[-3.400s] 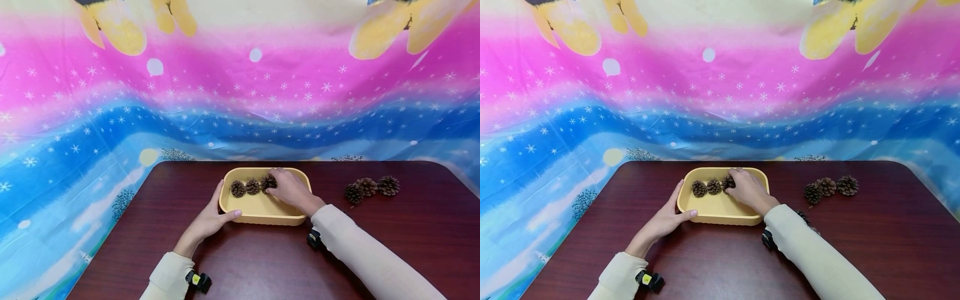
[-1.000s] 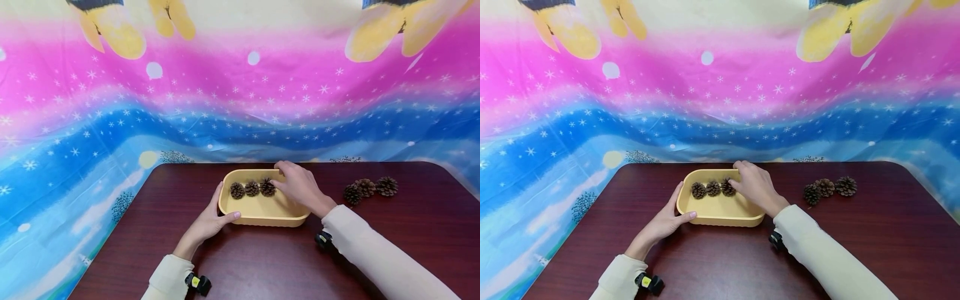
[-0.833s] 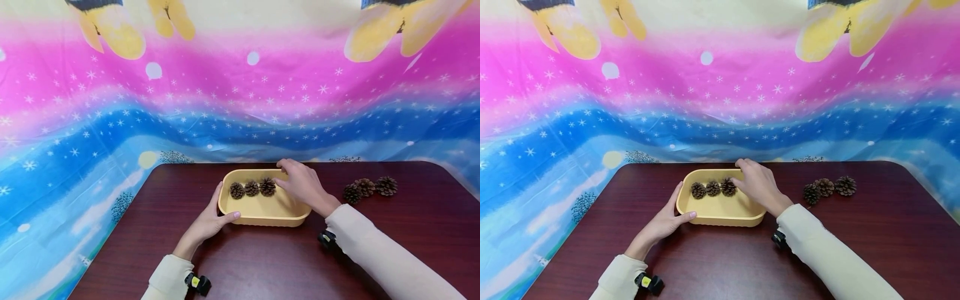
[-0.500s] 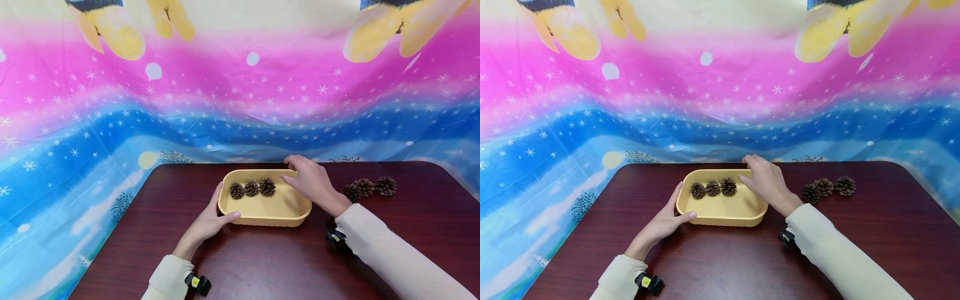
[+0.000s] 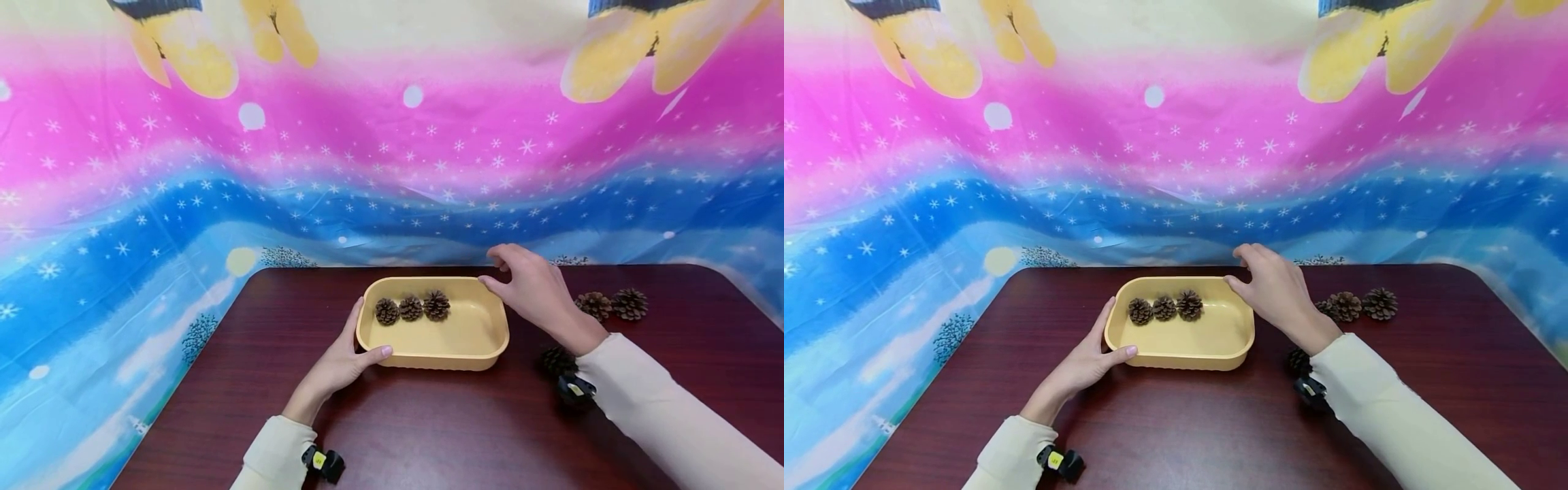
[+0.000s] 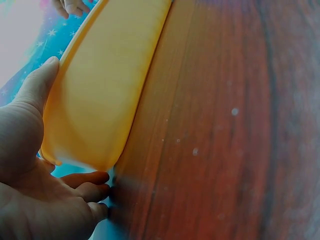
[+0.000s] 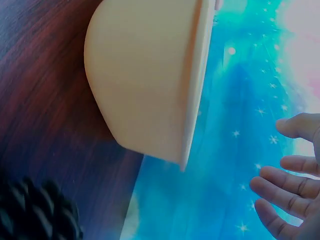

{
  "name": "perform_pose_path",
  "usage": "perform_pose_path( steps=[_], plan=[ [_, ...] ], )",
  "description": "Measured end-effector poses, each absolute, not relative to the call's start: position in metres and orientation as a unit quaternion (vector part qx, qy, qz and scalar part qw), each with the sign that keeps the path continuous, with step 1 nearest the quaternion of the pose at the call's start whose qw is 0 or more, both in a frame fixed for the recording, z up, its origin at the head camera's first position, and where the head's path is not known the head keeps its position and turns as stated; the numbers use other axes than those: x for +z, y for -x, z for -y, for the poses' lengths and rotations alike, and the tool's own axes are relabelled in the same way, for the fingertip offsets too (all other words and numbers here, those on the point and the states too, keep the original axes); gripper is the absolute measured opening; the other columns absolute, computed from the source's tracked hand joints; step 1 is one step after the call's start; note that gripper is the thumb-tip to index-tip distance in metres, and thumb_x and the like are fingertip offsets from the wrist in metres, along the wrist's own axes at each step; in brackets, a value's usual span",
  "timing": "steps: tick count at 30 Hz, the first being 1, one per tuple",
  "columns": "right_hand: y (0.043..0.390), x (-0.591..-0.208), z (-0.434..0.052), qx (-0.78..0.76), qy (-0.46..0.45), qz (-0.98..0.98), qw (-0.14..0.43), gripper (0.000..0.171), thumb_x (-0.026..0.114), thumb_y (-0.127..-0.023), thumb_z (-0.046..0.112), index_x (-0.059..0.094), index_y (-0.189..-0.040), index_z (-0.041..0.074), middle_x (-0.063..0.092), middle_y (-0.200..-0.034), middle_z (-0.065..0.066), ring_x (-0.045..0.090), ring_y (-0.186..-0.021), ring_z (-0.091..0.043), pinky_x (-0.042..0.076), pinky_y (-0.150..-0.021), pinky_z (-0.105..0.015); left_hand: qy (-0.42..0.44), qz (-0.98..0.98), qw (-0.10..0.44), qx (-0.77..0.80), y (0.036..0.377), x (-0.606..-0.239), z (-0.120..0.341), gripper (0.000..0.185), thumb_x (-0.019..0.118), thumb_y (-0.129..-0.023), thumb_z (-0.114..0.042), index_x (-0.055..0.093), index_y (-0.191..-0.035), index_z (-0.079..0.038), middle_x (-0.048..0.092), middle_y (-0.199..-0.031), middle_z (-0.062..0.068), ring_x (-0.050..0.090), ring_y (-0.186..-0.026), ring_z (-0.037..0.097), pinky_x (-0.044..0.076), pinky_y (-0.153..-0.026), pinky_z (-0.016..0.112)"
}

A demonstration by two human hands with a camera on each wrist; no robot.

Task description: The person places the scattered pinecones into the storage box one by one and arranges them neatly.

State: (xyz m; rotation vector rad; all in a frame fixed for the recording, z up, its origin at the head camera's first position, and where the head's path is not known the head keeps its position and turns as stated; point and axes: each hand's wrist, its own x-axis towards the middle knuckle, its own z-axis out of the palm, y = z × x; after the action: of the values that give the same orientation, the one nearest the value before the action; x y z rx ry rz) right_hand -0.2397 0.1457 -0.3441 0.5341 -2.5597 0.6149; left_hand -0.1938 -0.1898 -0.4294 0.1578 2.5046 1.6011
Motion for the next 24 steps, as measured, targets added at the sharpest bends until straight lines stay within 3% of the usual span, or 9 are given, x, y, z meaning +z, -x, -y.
perform_pose_path(
  steps=[12,24],
  plan=[
    [0.236,-0.338,-0.175,0.222,-0.179,0.922,0.261,0.035,0.083,-0.089,0.020,0.071,-0.118,0.004,0.074,-0.101,-0.015,0.070,-0.086,-0.032,0.052,-0.061,-0.048,-0.053,-0.841,0.084,0.533,0.193,-0.430,0.190,0.110,0.082,-0.092,-0.034,0.004,-0.170,-0.034,0.017,-0.176,0.011,0.018,-0.161,0.034,0.017,-0.128,0.062],
    [0.235,-0.336,-0.209,0.219,-0.160,0.925,0.266,0.036,0.082,-0.090,0.019,0.071,-0.120,0.002,0.074,-0.103,-0.019,0.069,-0.091,-0.036,0.054,-0.065,-0.057,-0.051,-0.842,0.084,0.530,0.193,-0.429,0.189,0.110,0.082,-0.092,-0.034,0.004,-0.170,-0.035,0.019,-0.175,0.011,0.019,-0.161,0.035,0.018,-0.128,0.062]
  ],
)
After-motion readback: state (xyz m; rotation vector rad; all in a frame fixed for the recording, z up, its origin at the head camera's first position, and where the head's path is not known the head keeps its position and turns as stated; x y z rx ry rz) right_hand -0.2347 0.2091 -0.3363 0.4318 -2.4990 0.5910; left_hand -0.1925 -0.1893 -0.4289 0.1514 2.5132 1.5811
